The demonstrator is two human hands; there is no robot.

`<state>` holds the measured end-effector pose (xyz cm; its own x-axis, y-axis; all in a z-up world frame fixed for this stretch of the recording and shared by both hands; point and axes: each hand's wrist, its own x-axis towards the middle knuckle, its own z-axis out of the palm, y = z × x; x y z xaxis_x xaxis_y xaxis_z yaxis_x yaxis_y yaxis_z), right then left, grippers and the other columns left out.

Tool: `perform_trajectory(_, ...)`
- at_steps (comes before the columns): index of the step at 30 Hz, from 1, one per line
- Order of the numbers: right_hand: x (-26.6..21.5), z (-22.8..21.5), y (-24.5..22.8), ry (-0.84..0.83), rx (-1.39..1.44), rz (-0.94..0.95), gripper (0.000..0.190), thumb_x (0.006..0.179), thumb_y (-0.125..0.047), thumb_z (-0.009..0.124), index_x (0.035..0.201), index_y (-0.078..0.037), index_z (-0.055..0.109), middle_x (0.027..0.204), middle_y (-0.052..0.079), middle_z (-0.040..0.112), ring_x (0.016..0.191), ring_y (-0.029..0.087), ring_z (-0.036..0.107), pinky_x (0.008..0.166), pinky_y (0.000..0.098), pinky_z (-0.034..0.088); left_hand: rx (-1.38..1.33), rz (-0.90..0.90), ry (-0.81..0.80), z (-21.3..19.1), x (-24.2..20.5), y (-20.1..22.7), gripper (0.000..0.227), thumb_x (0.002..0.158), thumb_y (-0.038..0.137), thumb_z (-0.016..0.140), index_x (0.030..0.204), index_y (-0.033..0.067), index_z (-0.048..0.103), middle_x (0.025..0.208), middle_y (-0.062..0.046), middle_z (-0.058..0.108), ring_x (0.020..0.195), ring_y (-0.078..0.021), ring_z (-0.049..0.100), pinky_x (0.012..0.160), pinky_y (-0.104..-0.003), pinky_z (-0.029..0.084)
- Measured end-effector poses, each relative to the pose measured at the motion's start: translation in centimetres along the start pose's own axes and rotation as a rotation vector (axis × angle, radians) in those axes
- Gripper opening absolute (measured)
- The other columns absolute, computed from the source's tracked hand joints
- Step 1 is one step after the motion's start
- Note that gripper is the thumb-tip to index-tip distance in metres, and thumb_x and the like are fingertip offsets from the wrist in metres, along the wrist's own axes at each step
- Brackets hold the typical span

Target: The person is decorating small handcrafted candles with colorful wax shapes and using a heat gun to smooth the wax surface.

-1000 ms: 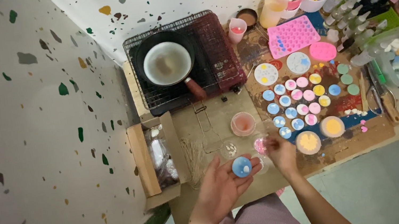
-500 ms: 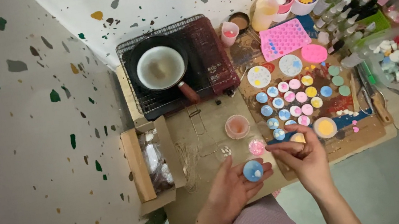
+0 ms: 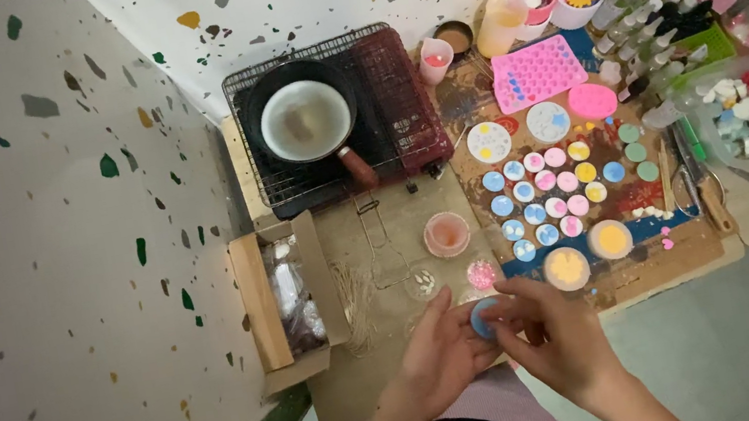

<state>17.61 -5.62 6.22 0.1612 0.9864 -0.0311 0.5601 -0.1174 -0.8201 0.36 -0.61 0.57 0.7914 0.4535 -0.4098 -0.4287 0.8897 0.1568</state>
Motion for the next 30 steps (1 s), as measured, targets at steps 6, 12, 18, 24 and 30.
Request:
perform_trajectory(6, -0.1, -0.1, -1.1, -0.006, -0.105, -0.014, 0.056, 0.077, -0.012, 0.082, 0.129, -0.011, 0.059, 0.087, -0.002, 0.086, 0.049, 0.009, 0.065, 0.044, 0.0228, 0.052, -0.019, -0.004, -0.034, -0.7, 0.2, -0.4, 0.072, 0.109, 0.052, 0.034, 0.133, -0.0109, 0.057, 0.127, -0.025, 0.064, 0.121, -0.0328, 0.063, 0.11, -0.042, 0.048)
perform_trajectory(12, -0.2, -0.1, -1.1, -0.026, 0.033, 0.043, 0.058, 0.078, -0.004, 0.075, 0.133, -0.01, 0.054, 0.095, -0.002, 0.089, 0.052, 0.007, 0.067, 0.047, 0.0203, 0.052, 0.007, -0.023, -0.003, -0.8, 0.1, -0.3, 0.072, 0.108, 0.055, 0.035, 0.135, -0.0083, 0.056, 0.121, -0.02, 0.067, 0.113, -0.027, 0.065, 0.104, -0.037, 0.049)
perform_trajectory(18, -0.5, 0.5, -1.1, 0.051, -0.019, 0.142, 0.057, 0.077, -0.005, 0.079, 0.129, -0.008, 0.057, 0.092, -0.003, 0.089, 0.056, 0.005, 0.069, 0.049, 0.0191, 0.053, -0.029, -0.015, -0.019, -1.6, 0.4, -0.8, 0.069, 0.112, 0.053, 0.032, 0.128, -0.0072, 0.061, 0.112, -0.018, 0.07, 0.101, -0.0237, 0.068, 0.093, -0.033, 0.054)
perform_trajectory(24, -0.9, 0.7, -0.2, 0.088, -0.069, 0.038, 0.059, 0.075, -0.008, 0.083, 0.127, -0.009, 0.055, 0.088, -0.005, 0.087, 0.051, 0.005, 0.07, 0.044, 0.0194, 0.05, -0.018, -0.012, -0.052, -1.6, 0.2, -0.9, 0.068, 0.111, 0.052, 0.033, 0.131, -0.0071, 0.06, 0.115, -0.018, 0.069, 0.103, -0.0245, 0.067, 0.095, -0.034, 0.051)
perform_trajectory(30, -0.9, 0.5, -0.8, 0.101, -0.065, 0.043, 0.056, 0.072, -0.006, 0.083, 0.122, -0.004, 0.059, 0.087, -0.004, 0.087, 0.045, 0.006, 0.056, 0.041, 0.0197, 0.046, 0.003, -0.009, -0.015, -0.5, -0.4, -0.7, 0.071, 0.111, 0.052, 0.03, 0.133, -0.0106, 0.057, 0.121, -0.022, 0.066, 0.11, -0.0273, 0.065, 0.101, -0.038, 0.05)
